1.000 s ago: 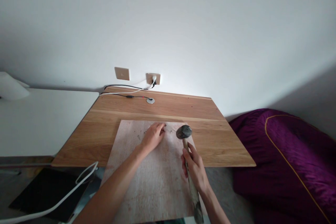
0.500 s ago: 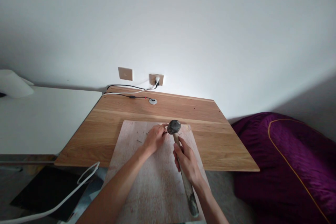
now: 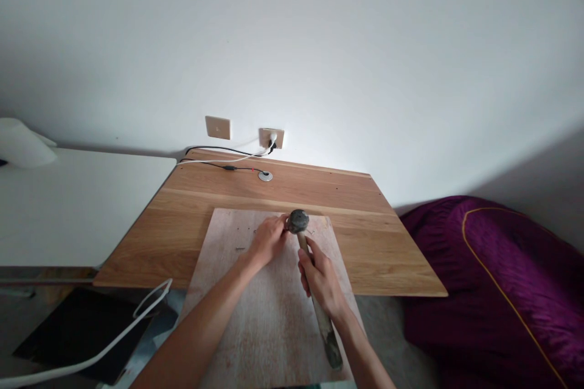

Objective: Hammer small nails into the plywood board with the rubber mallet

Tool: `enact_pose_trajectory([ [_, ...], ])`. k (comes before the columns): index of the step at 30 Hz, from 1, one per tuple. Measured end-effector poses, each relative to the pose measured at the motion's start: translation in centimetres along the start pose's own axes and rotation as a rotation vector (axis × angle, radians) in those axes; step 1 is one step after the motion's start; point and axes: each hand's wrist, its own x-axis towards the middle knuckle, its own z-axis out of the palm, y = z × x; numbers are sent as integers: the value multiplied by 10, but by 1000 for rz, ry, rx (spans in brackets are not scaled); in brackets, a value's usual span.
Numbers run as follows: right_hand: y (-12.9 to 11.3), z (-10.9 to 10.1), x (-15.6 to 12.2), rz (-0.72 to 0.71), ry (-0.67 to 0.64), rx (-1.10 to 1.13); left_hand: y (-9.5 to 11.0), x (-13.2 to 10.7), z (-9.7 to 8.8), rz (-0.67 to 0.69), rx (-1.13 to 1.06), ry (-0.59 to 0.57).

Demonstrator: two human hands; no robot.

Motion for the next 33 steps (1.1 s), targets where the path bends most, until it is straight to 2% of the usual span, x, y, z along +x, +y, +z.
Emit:
enact_pose_trajectory([
  [7,5,-3,0,17,64,75,-4,-1,3,-33,-6,-27],
  [13,5,-6,4,18,-7,58,-4,-2,2,6,-17,-17],
  [18,9,-12,0,31,70,114,-3,-3,2,-2,-2,-7],
  [25,19,-22,-7,28,48,120,0,-1,1,-8,-18,26],
  [33,-3,-16,-3,7,48,135,-2,-2,0,-4,-26,-13],
])
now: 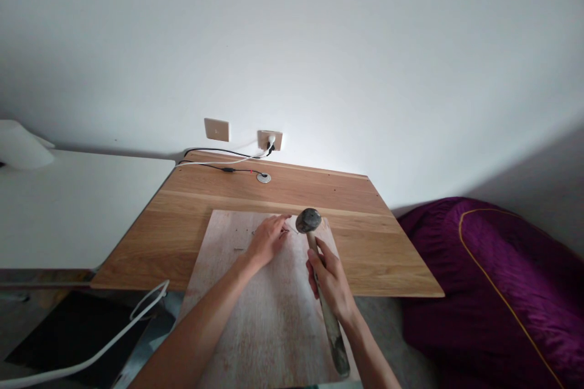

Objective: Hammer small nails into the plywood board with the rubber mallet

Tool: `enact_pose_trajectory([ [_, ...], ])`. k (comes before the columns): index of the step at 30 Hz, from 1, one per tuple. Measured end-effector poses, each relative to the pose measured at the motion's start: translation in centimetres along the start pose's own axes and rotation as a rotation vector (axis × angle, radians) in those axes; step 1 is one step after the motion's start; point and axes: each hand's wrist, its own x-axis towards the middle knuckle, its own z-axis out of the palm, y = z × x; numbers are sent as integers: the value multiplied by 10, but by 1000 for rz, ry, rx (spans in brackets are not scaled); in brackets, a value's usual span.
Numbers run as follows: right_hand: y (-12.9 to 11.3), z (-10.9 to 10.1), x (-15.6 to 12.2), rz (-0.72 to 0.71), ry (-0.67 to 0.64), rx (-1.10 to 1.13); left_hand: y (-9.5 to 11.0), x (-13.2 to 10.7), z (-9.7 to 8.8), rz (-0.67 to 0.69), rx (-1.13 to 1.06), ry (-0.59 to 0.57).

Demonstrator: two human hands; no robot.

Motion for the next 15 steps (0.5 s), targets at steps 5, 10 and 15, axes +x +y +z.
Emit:
enact_pose_trajectory([
  [5,0,9,4,9,-37,-79,7,0,-1,39,40,41],
  [10,6,9,6,6,-33,-64,4,-2,-2,54,5,34],
  [15,8,0,4,-2,10,-25,-2,-2,1,28,-51,0],
])
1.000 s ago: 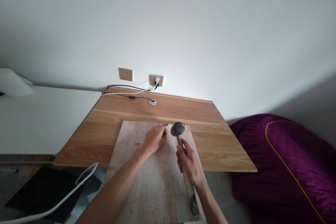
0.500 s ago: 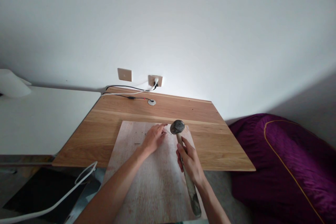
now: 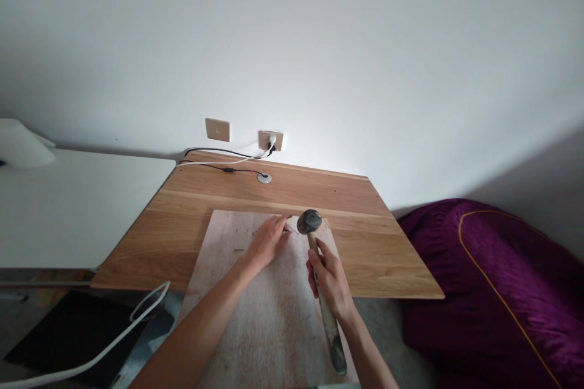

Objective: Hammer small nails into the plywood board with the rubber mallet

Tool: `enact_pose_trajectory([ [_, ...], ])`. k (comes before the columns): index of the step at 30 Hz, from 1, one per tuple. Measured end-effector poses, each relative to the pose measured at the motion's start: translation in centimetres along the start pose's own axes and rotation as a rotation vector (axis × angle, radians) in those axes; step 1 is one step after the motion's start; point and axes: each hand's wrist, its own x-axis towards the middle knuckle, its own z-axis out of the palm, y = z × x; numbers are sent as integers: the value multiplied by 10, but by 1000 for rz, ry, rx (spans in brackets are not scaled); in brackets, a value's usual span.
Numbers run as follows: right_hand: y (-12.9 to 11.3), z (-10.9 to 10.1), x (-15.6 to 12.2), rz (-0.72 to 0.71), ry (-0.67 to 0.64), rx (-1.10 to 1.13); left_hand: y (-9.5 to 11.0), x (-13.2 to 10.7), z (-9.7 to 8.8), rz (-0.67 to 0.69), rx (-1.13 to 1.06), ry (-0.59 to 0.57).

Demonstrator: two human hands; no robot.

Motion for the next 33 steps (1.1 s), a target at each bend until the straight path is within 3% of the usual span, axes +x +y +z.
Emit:
enact_pose_trajectory([
  [12,-9,7,-2,7,-14,-6,0,1,2,-11,-31,4],
  [20,2,15,4,-8,-72,-79,10,2,-3,20,29,24],
  [33,7,10,0,45,-1,28,-6,0,7,-55,-96,23],
])
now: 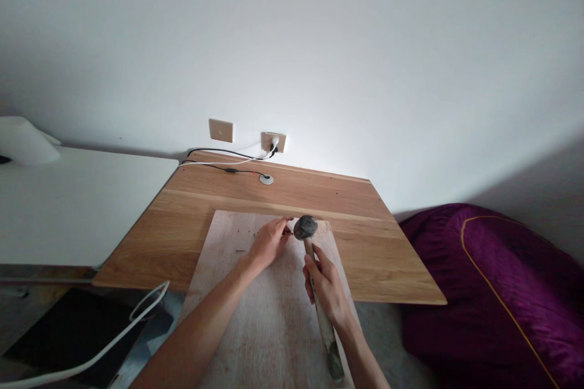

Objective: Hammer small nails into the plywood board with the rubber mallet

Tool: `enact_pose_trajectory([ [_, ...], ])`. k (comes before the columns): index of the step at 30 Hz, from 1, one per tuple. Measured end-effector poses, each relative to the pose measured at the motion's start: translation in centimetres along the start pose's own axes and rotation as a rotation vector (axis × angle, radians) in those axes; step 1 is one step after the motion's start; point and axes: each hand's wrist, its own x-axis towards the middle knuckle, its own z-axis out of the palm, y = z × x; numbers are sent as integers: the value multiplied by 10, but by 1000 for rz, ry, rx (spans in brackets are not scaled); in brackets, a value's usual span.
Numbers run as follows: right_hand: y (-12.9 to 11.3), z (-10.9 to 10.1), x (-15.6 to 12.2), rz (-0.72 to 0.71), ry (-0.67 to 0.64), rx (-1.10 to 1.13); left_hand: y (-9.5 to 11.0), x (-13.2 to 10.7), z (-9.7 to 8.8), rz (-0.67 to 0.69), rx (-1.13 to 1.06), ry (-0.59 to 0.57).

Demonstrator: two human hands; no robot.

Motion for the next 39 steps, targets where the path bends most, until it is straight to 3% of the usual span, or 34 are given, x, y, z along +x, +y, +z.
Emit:
enact_pose_trajectory([
  [10,-1,3,1,-34,-33,-43,1,-2,-1,117,81,56],
  [19,2,2,-1,0,3,11,3,-1,-3,67,68,-11],
  [30,-6,-1,-3,-8,5,11,0,0,-1,37,24,-13],
  [39,-1,8,4,-39,-60,-74,3,0,-2,142,93,34],
])
